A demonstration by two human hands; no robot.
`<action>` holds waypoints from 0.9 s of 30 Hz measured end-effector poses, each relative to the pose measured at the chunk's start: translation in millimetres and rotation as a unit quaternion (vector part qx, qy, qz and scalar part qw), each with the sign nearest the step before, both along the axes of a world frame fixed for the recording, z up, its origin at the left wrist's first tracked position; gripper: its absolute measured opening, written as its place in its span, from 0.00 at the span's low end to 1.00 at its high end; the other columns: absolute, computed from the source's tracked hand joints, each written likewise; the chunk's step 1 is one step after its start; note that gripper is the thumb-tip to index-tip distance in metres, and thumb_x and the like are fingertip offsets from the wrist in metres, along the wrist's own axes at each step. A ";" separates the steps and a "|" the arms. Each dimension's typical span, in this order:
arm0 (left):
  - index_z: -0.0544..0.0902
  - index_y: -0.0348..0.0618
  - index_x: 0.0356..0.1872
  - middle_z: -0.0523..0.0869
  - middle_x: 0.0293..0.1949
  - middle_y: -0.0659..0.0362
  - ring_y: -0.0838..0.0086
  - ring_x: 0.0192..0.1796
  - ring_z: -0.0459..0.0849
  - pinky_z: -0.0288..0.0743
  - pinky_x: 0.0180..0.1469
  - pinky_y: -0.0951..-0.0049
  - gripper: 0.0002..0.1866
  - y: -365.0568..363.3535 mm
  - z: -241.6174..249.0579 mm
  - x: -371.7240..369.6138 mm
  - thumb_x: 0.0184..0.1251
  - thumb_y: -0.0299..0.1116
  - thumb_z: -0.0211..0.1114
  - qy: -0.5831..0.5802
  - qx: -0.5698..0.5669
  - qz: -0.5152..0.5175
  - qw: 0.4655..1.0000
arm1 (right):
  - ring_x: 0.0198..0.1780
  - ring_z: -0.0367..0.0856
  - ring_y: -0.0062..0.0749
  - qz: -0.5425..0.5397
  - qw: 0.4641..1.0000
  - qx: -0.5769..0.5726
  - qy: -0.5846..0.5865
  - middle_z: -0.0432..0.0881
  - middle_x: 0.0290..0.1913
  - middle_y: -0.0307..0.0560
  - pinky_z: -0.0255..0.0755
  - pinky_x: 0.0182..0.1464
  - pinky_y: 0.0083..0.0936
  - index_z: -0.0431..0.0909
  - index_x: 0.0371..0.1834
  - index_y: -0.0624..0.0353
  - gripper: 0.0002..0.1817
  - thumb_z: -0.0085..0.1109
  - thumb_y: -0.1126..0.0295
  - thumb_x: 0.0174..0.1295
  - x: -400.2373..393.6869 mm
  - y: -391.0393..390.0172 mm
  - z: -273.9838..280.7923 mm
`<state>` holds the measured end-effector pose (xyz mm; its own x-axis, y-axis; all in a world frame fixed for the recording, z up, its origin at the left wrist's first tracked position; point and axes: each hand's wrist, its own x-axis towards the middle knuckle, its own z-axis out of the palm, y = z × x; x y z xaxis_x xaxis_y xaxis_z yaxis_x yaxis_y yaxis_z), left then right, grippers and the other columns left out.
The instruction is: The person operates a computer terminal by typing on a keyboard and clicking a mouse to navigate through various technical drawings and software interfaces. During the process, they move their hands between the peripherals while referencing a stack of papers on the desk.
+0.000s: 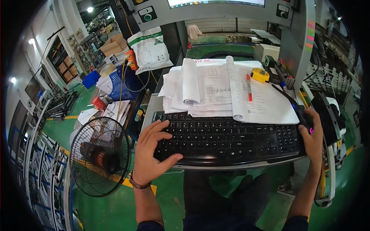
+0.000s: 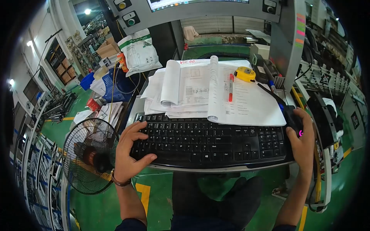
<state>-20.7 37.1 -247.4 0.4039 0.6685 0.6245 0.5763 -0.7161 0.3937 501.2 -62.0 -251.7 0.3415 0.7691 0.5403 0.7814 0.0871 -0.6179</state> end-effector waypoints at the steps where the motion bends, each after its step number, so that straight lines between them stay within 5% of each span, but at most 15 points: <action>1: 0.89 0.42 0.53 0.89 0.76 0.46 0.41 0.80 0.83 0.76 0.80 0.44 0.31 -0.6 0.1 -0.2 0.54 0.46 0.94 0.000 0.000 -0.002 1.000 | 0.81 0.79 0.48 -0.001 1.000 -0.005 -0.003 0.83 0.77 0.58 0.66 0.86 0.41 0.78 0.78 0.65 0.33 0.66 0.78 0.67 -2.9 -0.9 2.3; 9: 0.84 0.44 0.45 0.89 0.75 0.44 0.42 0.80 0.83 0.73 0.81 0.44 0.25 -2.7 -2.8 -1.9 0.55 0.38 0.91 -0.012 0.016 -0.021 1.000 | 0.83 0.78 0.50 -0.005 1.000 0.003 -0.010 0.82 0.79 0.59 0.64 0.88 0.41 0.80 0.76 0.65 0.30 0.66 0.78 0.69 2.0 -0.7 -0.8; 27: 0.89 0.41 0.51 0.91 0.73 0.44 0.41 0.80 0.84 0.75 0.80 0.43 0.24 -3.5 -1.1 -1.5 0.57 0.40 0.87 0.017 0.019 -0.014 1.000 | 0.83 0.78 0.48 0.002 1.000 -0.001 0.001 0.82 0.79 0.58 0.64 0.88 0.40 0.80 0.77 0.66 0.29 0.66 0.77 0.71 -0.5 -0.9 1.6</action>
